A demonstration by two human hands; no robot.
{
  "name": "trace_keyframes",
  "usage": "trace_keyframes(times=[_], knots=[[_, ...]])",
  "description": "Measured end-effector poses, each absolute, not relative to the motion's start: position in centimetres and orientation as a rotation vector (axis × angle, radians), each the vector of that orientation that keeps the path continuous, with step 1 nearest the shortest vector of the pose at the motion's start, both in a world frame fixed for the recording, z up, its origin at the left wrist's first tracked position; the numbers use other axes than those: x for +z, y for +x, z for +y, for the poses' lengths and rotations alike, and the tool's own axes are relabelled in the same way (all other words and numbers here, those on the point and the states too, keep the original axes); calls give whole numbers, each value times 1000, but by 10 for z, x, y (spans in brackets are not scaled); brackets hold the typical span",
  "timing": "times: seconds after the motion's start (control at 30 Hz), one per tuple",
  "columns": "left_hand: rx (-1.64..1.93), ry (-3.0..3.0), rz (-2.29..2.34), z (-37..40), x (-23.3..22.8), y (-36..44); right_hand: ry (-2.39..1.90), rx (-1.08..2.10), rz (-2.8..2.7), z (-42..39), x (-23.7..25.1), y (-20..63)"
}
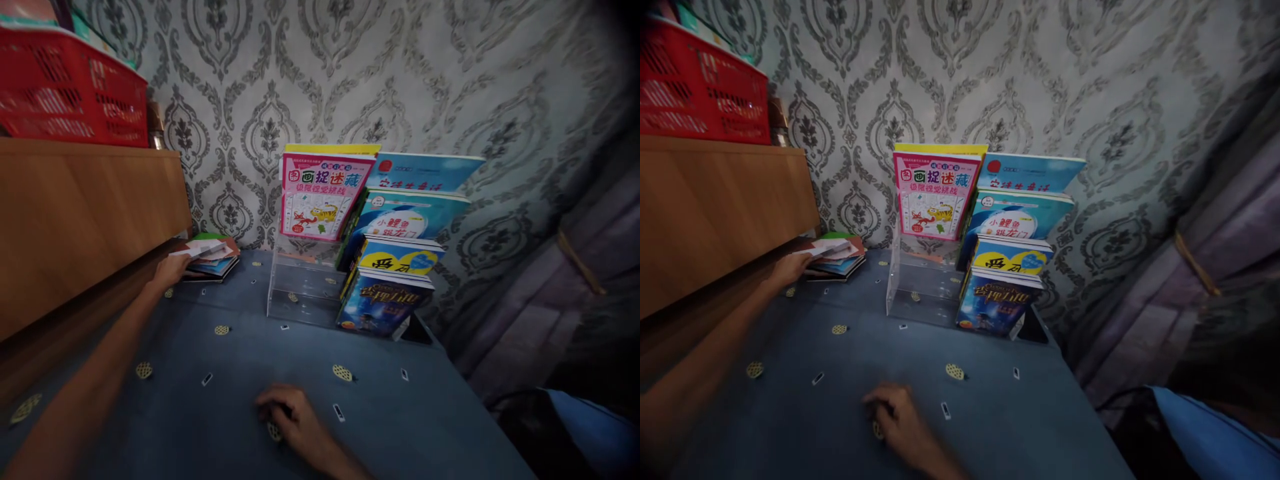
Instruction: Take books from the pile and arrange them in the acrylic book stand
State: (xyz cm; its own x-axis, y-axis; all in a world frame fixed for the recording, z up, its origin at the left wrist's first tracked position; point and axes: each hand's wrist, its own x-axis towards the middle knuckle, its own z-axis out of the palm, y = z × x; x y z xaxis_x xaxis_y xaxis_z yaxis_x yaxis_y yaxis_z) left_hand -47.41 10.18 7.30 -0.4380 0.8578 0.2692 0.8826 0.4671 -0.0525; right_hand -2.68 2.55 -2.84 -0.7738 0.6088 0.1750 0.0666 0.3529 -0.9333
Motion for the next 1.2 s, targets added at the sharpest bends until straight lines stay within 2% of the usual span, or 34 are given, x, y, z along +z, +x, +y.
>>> trace_keyframes(times=[0.33,0.73,0.97,1.2], knots=[[-110,-1604,-2419,71,52,-452,-584,1334,-2146,29,-42,-26],[-144,-2000,-2377,17,3,-433,-552,1331,-2152,28,-38,-27],[-89,-2205,-2349,15,21,-426,-524,1319,-2155,29,-36,-29],[-132,-1756,-2303,81,50,-431,-577,1398,-2133,28,-34,-28]])
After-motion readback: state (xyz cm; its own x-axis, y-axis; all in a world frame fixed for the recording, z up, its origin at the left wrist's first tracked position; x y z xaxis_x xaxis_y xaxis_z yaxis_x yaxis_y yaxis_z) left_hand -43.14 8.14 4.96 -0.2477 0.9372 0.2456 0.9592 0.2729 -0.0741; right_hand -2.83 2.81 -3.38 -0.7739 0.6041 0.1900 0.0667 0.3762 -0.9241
